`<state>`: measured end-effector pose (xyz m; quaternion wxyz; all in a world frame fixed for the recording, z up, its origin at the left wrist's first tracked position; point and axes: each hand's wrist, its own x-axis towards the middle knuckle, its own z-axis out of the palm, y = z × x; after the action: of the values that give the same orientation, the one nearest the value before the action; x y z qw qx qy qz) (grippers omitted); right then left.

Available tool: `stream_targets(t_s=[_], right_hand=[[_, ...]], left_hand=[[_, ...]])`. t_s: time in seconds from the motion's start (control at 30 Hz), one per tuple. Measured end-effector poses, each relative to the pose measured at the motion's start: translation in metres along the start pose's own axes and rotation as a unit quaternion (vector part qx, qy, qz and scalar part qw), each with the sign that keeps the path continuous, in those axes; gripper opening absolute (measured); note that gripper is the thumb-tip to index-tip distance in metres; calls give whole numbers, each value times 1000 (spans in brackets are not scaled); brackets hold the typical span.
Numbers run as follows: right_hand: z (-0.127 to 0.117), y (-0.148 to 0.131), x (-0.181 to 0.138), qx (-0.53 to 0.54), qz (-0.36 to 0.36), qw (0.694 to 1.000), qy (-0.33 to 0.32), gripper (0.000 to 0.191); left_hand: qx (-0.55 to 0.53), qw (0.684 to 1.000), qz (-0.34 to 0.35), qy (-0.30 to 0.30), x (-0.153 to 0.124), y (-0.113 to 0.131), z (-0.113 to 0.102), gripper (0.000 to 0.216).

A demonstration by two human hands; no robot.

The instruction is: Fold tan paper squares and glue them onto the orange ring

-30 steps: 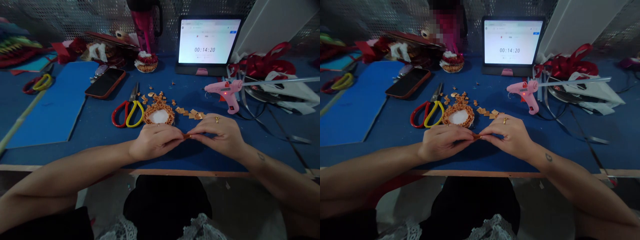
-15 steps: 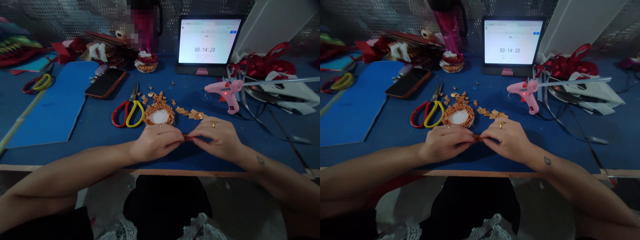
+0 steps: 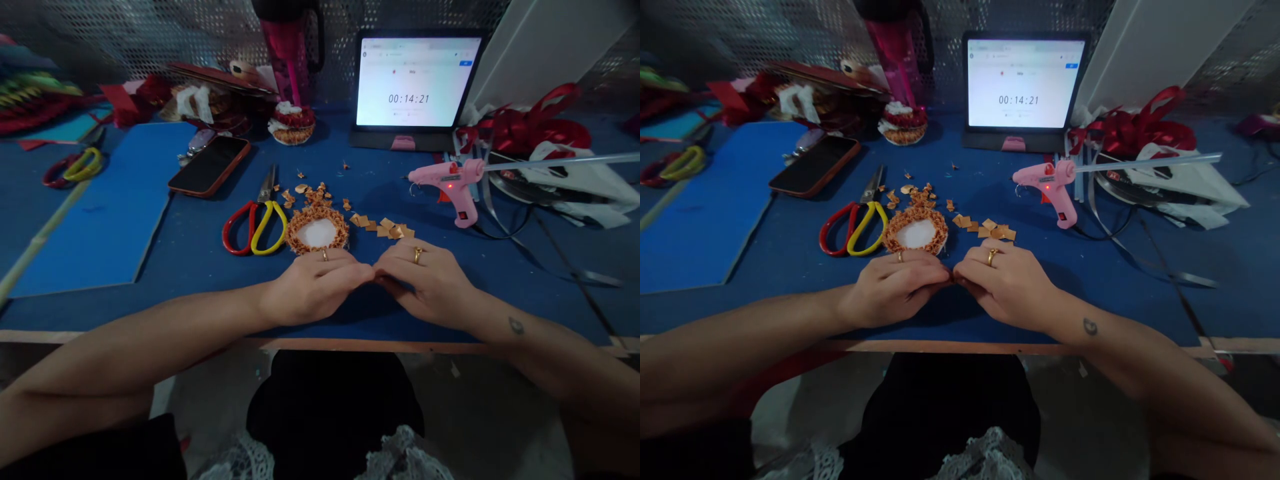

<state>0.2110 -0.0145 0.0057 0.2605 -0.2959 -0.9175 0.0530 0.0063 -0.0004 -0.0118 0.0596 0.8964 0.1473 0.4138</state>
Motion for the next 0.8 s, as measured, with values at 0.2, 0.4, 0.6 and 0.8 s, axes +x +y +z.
stream_targets(t_s=[0.2,0.4,0.6,0.8], right_hand=[[1,-2,0,-18,4,1000,-22,3],[3,-1,-1,-20,2,1000,-20,4],[2,-1,1,-14,-16,999,-27,6],[1,0,1,-14,-13,1000,-25,7]], left_hand=[[-15,1000,-2,-23,1,1,1,26],[-29,998,-32,-43,3,2,0,25],[-50,994,-85,-41,5,5,-2,22],[-34,996,-72,-31,5,3,-1,20]])
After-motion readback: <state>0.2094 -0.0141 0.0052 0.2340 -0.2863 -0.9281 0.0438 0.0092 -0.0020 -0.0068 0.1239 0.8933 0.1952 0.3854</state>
